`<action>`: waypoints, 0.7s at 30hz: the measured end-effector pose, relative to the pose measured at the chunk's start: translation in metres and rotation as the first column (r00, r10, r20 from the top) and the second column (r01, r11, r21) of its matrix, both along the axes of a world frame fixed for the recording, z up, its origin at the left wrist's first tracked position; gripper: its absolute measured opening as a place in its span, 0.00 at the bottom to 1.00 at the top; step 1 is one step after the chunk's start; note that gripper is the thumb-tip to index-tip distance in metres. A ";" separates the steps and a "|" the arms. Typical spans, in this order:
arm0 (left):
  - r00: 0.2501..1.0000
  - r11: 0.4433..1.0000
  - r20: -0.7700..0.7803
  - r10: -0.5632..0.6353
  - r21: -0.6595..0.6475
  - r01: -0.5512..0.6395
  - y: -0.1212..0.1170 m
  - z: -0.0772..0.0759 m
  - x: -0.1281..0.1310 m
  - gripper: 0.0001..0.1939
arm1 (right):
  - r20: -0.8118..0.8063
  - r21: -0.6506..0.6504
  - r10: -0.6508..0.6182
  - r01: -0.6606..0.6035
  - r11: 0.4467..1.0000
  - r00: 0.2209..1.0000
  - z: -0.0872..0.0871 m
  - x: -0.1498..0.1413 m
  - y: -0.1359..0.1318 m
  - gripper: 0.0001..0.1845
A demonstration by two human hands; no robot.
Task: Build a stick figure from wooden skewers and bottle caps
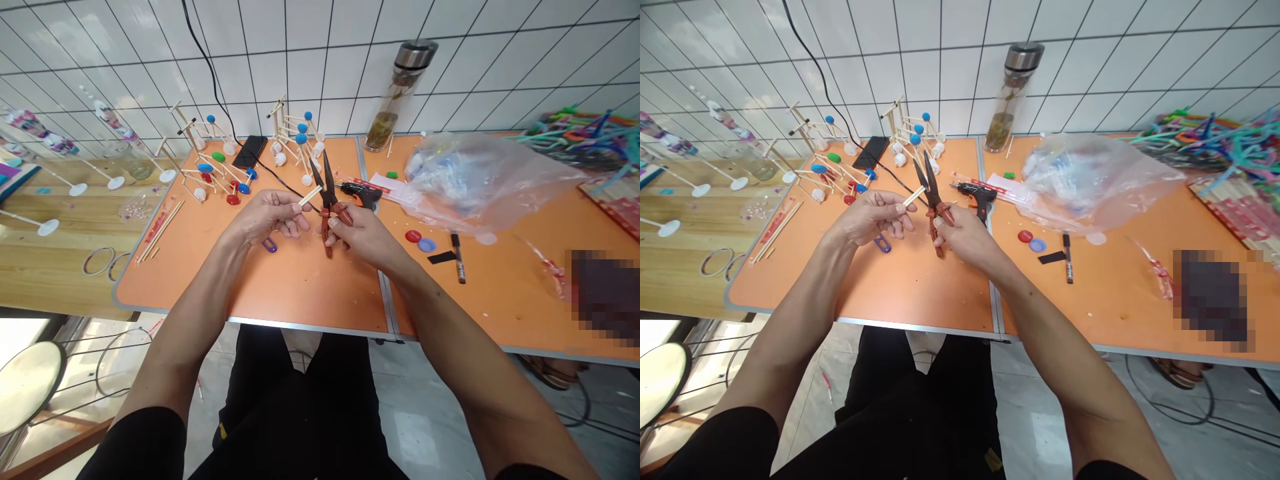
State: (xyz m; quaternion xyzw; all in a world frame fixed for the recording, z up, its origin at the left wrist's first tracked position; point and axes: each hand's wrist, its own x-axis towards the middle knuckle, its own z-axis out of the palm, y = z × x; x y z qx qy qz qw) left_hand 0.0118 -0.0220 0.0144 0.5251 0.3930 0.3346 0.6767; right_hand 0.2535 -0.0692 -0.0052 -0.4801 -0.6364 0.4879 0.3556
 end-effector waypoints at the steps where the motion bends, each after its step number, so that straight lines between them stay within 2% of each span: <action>1: 1.000 1.000 0.003 -0.006 0.002 0.006 0.000 0.000 0.000 0.09 | 0.028 0.018 0.001 -0.002 1.000 1.000 -0.001 0.000 0.000 0.02; 6: 1.000 1.000 -0.019 -0.007 0.016 0.007 -0.001 0.002 0.000 0.10 | 0.207 0.091 -0.009 -0.011 0.996 0.978 -0.003 0.003 -0.003 0.06; 12: 0.998 1.000 -0.065 -0.006 0.016 0.008 -0.003 0.005 0.002 0.09 | 0.458 0.221 -0.101 -0.003 0.975 0.883 -0.002 0.004 -0.004 0.12; 21: 0.995 1.000 -0.103 -0.013 0.007 0.014 -0.006 0.009 0.000 0.07 | 0.601 0.238 -0.152 0.005 0.971 0.785 0.001 -0.004 -0.007 0.19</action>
